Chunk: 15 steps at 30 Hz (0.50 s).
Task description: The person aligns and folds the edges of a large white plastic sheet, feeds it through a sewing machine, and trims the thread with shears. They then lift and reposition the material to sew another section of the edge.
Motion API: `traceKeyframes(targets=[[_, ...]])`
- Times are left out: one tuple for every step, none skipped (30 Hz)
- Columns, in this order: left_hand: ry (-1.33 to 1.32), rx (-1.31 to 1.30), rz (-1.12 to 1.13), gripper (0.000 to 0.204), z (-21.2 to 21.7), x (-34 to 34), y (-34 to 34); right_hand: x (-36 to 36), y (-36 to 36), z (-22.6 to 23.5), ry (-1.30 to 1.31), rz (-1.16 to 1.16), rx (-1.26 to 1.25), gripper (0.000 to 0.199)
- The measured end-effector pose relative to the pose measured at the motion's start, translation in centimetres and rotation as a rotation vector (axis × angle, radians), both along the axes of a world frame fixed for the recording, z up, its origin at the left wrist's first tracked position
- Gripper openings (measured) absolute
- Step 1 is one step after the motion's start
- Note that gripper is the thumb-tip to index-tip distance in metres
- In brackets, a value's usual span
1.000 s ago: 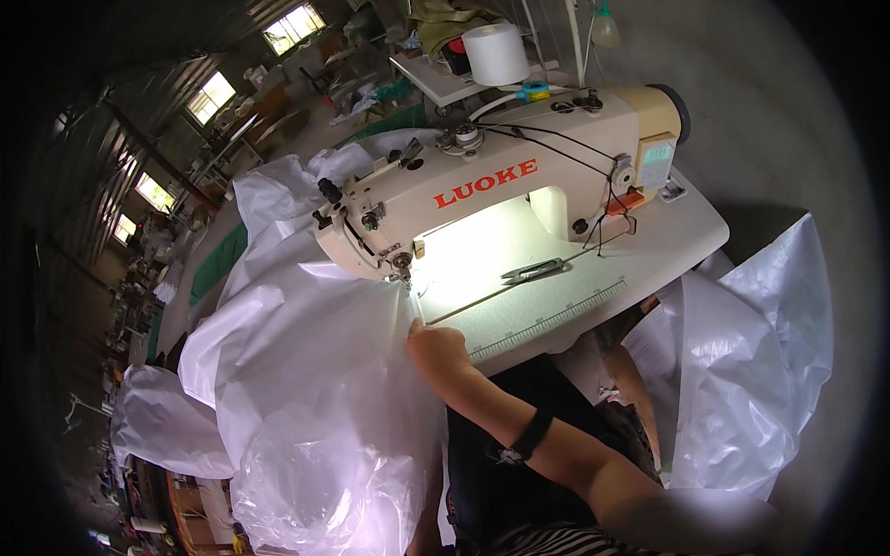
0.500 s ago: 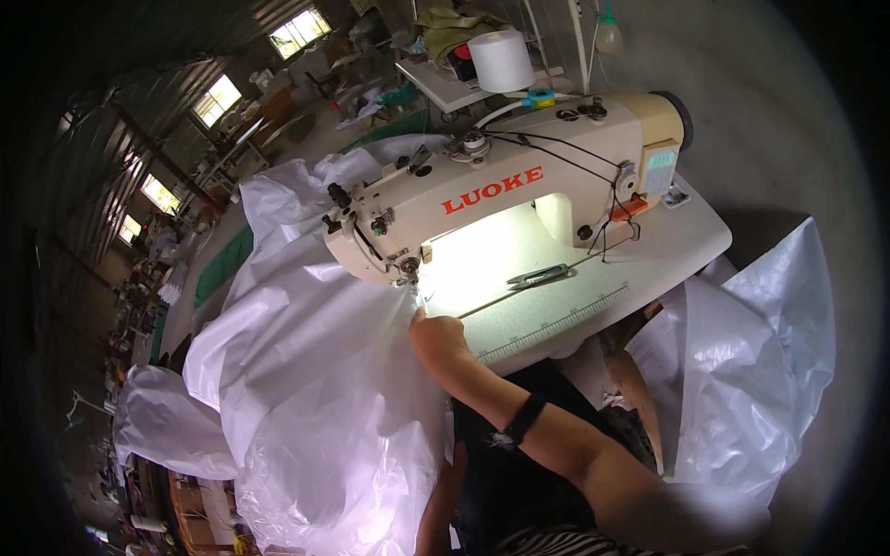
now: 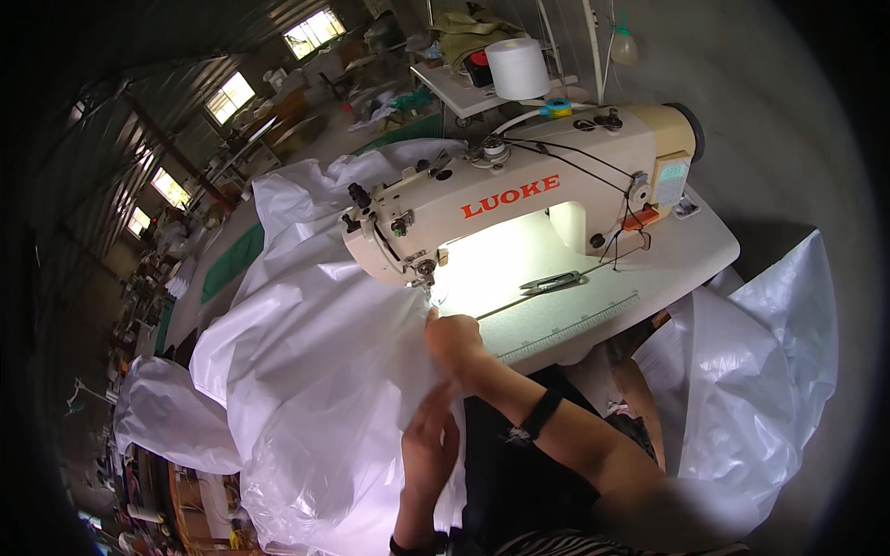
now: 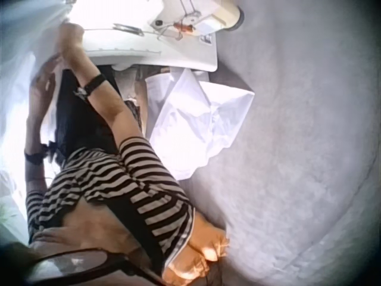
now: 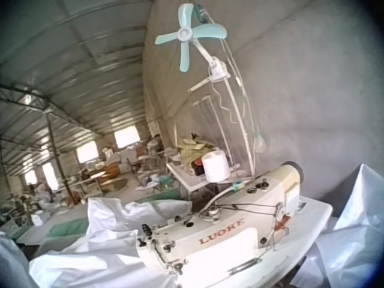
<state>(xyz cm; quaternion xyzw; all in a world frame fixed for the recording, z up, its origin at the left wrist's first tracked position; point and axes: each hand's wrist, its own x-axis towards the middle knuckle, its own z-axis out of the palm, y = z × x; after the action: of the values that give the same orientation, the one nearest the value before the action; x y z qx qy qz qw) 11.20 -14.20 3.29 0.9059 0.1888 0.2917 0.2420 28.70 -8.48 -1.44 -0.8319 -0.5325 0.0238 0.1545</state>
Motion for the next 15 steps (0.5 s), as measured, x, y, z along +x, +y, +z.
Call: traceKeyframes(targets=[[-0.044,0.028,0.031,0.047,-0.4,0.8,1.3,0.5,-0.4,0.2,0.082,0.032,0.062,0.03],[-0.049,0.025,0.027,0.047,-1.0,1.6,2.7,1.1,-0.8,0.4,0.125,0.005,0.002,0.03],[0.005,0.042,0.068,0.047,-1.6,2.5,4.0,2.0,-1.7,0.6,0.154,0.088,0.139,0.025],[0.033,0.062,0.104,0.048,-2.3,3.2,5.0,3.0,-2.5,0.8,0.18,0.151,0.225,0.024],[0.048,0.056,0.106,0.048,-3.0,3.6,5.9,3.9,-2.8,1.0,0.17,0.17,0.273,0.024],[0.113,0.132,0.098,0.047,-3.6,4.0,6.5,5.0,-3.2,1.2,0.181,0.127,0.311,0.026],[0.162,0.198,0.091,0.047,-4.3,4.3,7.0,5.9,-3.2,1.4,0.196,0.071,0.337,0.029],[0.241,0.252,0.08,0.048,-4.7,4.4,7.3,6.9,-3.2,1.7,0.279,0.087,0.396,0.028],[0.214,0.267,0.076,0.048,-5.1,4.5,7.5,7.6,-2.6,2.0,0.272,0.075,0.41,0.028],[0.213,0.262,0.075,0.047,-5.4,4.5,7.5,8.2,-2.2,2.3,0.379,0.096,0.442,0.027],[0.214,0.252,0.065,0.047,-5.5,4.5,7.6,8.7,-1.8,2.5,0.477,0.152,0.537,0.027],[0.219,0.256,0.075,0.047,-5.5,4.5,7.6,9.0,-1.6,2.7,0.484,0.106,0.482,0.027],[0.216,0.25,0.063,0.046,-5.5,4.4,7.6,9.1,-1.4,2.9,0.531,0.105,0.506,0.028],[0.174,0.244,0.054,0.046,-5.5,4.4,7.6,9.1,-1.3,3.1,0.574,0.109,0.536,0.029],[0.212,0.246,0.053,0.046,-5.4,4.3,7.6,8.9,-1.2,3.1,0.576,0.106,0.53,0.029]])
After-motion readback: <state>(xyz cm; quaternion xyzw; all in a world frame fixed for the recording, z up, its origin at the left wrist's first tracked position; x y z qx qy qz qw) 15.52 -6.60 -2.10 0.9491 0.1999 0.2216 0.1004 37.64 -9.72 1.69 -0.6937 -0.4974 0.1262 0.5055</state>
